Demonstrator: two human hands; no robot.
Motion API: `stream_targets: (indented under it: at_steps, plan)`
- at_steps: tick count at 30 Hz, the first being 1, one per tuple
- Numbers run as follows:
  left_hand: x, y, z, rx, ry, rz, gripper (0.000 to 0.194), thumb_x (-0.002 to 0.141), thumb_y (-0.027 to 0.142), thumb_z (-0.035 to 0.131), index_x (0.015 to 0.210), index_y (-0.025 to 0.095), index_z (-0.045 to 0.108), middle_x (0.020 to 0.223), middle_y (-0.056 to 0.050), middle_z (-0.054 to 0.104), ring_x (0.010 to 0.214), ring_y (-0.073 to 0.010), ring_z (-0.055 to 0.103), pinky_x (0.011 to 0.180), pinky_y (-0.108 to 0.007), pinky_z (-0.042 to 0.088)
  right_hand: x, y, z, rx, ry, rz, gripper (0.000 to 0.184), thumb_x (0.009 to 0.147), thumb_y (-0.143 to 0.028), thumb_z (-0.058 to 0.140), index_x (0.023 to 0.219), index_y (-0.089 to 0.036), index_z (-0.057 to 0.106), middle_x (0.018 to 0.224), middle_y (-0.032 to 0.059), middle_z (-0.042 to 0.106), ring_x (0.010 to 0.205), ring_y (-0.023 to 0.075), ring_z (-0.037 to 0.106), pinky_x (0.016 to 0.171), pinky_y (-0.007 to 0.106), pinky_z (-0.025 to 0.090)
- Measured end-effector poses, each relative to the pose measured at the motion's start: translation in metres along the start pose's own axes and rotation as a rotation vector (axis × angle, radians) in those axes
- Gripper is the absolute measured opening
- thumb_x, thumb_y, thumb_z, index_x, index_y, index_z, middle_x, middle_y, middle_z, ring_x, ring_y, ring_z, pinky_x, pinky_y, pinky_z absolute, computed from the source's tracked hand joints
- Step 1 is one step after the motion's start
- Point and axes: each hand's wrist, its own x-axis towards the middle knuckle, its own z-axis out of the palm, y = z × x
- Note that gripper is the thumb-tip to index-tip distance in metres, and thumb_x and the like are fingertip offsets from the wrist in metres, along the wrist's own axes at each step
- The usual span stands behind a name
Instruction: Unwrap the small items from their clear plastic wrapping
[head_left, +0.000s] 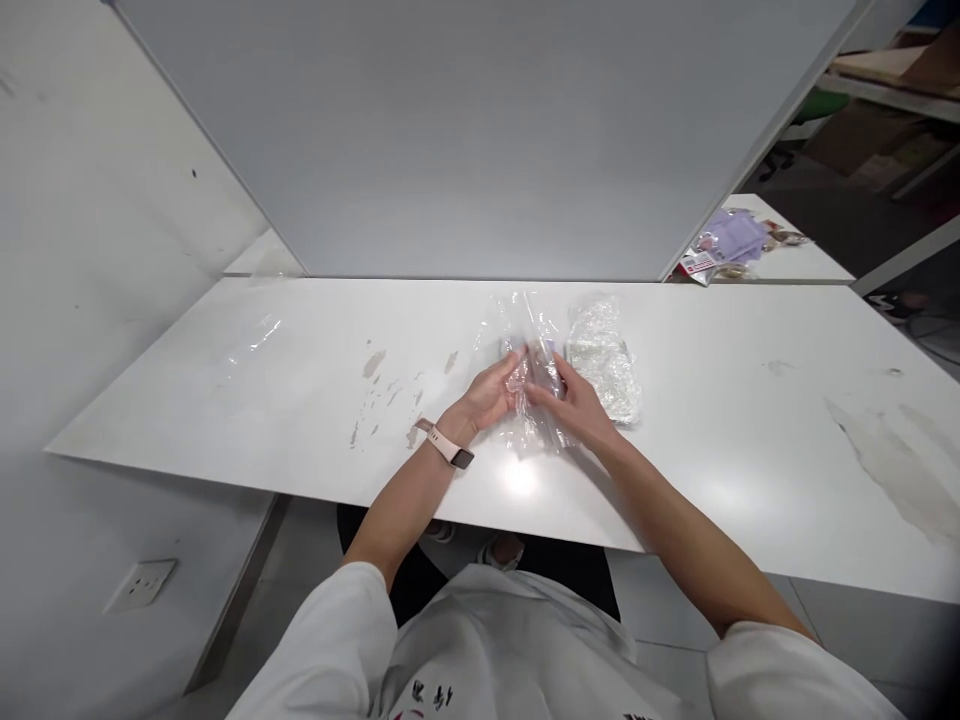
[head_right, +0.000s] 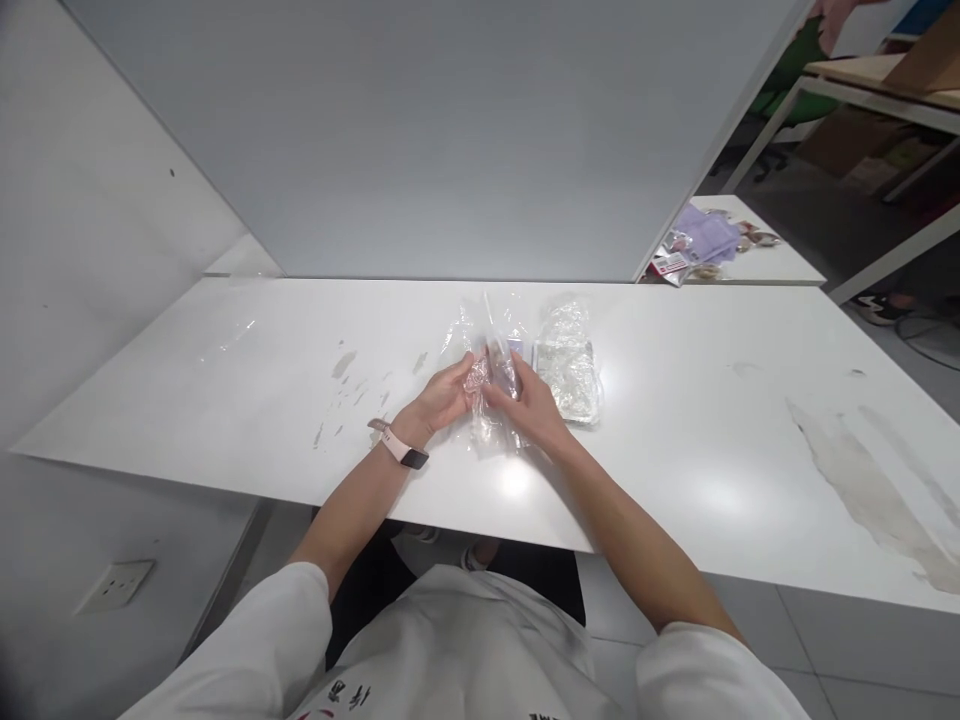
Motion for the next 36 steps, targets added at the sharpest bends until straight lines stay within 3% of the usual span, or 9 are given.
stream_targets:
  at_steps: [6,9,14,18,21,26,29,32,36]
  plan:
    - [-0.001,0.012,-0.011,0.118,0.186,0.01,0.045,0.099,0.045,0.052,0.128,0.013,0.062,0.104,-0.014,0.074,0.086,-0.0236,0.074,0.077,-0.037,0.059,0.011,0.025,-0.021,0.233,0.105,0.213,0.059,0.083,-0.048,0.063,0.137,-0.025,0.056,0.115,0.009,0.069,0.098,0.0266,0.069,0.08,0.04,0.059]
    - [0.0,0.021,-0.022,0.254,0.333,0.05,0.037,0.098,0.038,0.053,0.12,0.011,0.064,0.089,-0.011,0.074,0.064,-0.0192,0.071,0.063,-0.031,0.055,0.011,0.04,-0.034,0.057,0.192,0.199,0.074,0.08,-0.045,0.066,0.149,-0.028,0.044,0.125,0.0109,0.065,0.098,0.0255,0.068,0.082,0.042,0.059]
    - [0.002,0.024,-0.035,0.632,0.513,0.157,0.029,0.085,0.02,0.059,0.113,0.014,0.066,0.068,-0.003,0.067,0.046,-0.012,0.054,0.049,-0.025,0.042,-0.002,0.03,-0.026,-0.395,0.329,-0.055,0.052,0.092,-0.051,0.05,0.137,-0.026,0.057,0.139,0.011,0.055,0.123,0.0312,0.054,0.101,0.055,0.048]
    - [0.002,0.022,-0.041,0.831,0.538,0.245,0.035,0.082,0.016,0.055,0.115,0.016,0.067,0.063,0.0,0.061,0.054,-0.0133,0.054,0.053,-0.024,0.04,-0.008,0.014,-0.002,-0.559,0.108,-0.162,0.06,0.091,-0.053,0.054,0.144,-0.026,0.05,0.154,0.011,0.041,0.139,0.0375,0.038,0.107,0.06,0.042]
    - [-0.001,0.027,-0.044,0.95,0.552,0.257,0.042,0.084,0.017,0.052,0.124,0.018,0.063,0.063,0.001,0.06,0.06,-0.0143,0.056,0.06,-0.025,0.042,-0.008,0.012,-0.002,-0.532,0.079,-0.127,0.055,0.092,-0.038,0.048,0.146,-0.024,0.047,0.153,0.0137,0.042,0.139,0.0375,0.04,0.103,0.059,0.045]
    - [-0.009,0.043,-0.053,1.124,0.691,0.25,0.042,0.087,0.016,0.05,0.128,0.021,0.061,0.068,0.0,0.063,0.07,-0.0184,0.062,0.069,-0.029,0.047,-0.002,0.032,-0.033,-0.1,0.084,0.082,0.064,0.086,-0.035,0.055,0.149,-0.029,0.044,0.137,0.014,0.057,0.105,0.0278,0.065,0.08,0.046,0.058]
    - [-0.012,0.05,-0.061,1.275,0.868,0.21,0.043,0.088,0.014,0.052,0.13,0.023,0.058,0.089,-0.005,0.07,0.094,-0.0245,0.066,0.081,-0.036,0.05,-0.001,0.042,-0.043,-0.088,0.101,0.173,0.066,0.08,-0.034,0.062,0.144,-0.027,0.05,0.13,0.013,0.061,0.088,0.0236,0.068,0.075,0.045,0.058]
    - [-0.012,0.051,-0.066,1.35,0.963,0.226,0.047,0.089,0.017,0.055,0.136,0.025,0.051,0.115,-0.009,0.069,0.112,-0.0278,0.062,0.092,-0.042,0.049,-0.002,0.038,-0.038,-0.297,0.273,0.054,0.048,0.083,-0.032,0.06,0.13,-0.026,0.062,0.125,0.01,0.063,0.091,0.0242,0.067,0.078,0.046,0.057]
    - [-0.016,0.048,-0.059,1.393,0.98,0.385,0.047,0.09,0.019,0.056,0.136,0.022,0.051,0.133,-0.011,0.063,0.126,-0.0301,0.054,0.099,-0.045,0.047,-0.008,0.015,-0.023,-0.348,0.426,-0.356,0.026,0.093,-0.033,0.055,0.114,-0.027,0.07,0.116,0.0067,0.069,0.108,0.0244,0.062,0.089,0.045,0.054]
